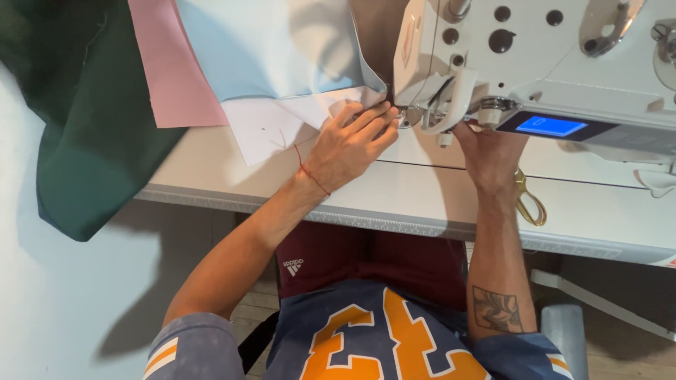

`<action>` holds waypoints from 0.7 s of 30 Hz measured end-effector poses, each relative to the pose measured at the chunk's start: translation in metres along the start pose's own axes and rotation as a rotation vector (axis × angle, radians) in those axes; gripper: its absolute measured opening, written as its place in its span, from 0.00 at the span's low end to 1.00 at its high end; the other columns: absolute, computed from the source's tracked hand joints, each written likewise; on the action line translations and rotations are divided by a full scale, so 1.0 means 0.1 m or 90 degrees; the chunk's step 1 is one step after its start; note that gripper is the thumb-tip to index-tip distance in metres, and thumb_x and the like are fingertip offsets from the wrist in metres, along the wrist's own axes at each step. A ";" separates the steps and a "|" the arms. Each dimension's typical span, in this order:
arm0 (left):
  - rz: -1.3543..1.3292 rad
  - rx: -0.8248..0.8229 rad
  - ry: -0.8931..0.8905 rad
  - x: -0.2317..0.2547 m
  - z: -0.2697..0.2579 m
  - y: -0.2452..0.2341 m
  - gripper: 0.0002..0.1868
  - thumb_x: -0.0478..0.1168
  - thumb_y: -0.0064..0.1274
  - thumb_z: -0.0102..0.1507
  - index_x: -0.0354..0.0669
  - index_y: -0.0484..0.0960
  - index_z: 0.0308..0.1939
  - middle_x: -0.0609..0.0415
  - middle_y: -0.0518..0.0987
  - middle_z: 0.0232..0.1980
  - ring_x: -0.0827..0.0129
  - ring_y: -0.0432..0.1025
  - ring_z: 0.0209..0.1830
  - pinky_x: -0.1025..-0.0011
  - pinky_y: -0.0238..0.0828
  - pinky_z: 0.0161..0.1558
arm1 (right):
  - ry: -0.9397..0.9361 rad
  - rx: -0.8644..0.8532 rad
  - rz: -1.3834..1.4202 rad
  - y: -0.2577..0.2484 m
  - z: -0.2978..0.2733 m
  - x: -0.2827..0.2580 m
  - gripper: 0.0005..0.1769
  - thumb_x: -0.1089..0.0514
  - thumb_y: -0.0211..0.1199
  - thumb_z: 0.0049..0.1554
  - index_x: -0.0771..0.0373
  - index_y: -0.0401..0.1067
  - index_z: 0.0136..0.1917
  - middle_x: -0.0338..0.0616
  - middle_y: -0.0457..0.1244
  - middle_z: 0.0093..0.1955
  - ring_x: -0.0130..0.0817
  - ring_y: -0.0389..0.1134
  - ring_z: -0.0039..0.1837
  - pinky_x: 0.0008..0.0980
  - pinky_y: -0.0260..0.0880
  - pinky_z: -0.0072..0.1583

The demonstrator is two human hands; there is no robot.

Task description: The person is using an industrial sewing machine to stitch together pieces of synthetic leather or fabric to create a multi-colored panel.

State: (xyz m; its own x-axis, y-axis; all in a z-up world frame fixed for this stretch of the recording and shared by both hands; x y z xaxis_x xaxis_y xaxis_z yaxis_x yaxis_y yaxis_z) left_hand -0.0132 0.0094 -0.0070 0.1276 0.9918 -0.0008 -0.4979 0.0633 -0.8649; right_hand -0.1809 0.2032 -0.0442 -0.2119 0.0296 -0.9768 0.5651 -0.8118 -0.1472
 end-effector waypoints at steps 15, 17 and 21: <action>0.005 0.011 0.007 0.00 -0.03 0.02 0.05 0.35 0.54 0.67 0.43 0.82 0.46 0.59 0.83 0.52 0.74 0.75 0.61 0.69 0.69 0.59 | -0.022 0.033 -0.114 -0.08 0.00 0.19 0.25 0.71 0.72 0.60 0.71 0.64 0.67 0.47 0.65 0.63 0.35 0.73 0.61 0.31 0.80 0.58; 0.012 0.030 0.025 0.00 -0.01 -0.02 0.08 0.36 0.54 0.67 0.42 0.82 0.50 0.58 0.83 0.54 0.74 0.75 0.63 0.70 0.68 0.60 | -0.013 0.010 -0.115 -0.11 -0.02 0.21 0.23 0.73 0.69 0.61 0.72 0.65 0.67 0.48 0.64 0.63 0.35 0.73 0.59 0.31 0.80 0.57; 0.037 0.016 0.025 0.00 -0.01 0.04 0.06 0.37 0.54 0.67 0.44 0.82 0.47 0.58 0.83 0.54 0.73 0.75 0.63 0.69 0.68 0.59 | -0.034 -0.017 0.002 -0.13 0.04 0.11 0.26 0.73 0.68 0.60 0.71 0.64 0.69 0.47 0.64 0.65 0.34 0.72 0.62 0.30 0.78 0.60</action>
State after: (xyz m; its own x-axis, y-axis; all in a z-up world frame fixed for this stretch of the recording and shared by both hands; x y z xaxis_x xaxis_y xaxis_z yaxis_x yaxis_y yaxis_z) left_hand -0.0144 0.0091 -0.0109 0.1308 0.9889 -0.0702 -0.5261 0.0092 -0.8503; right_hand -0.1941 0.2117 -0.0528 -0.2515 -0.0046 -0.9678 0.5868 -0.7960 -0.1487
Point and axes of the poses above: each hand's wrist, its own z-axis towards the middle knuckle, its own y-axis out of the palm, x = y × z, the point moved 1 cm from there along z, towards the middle knuckle
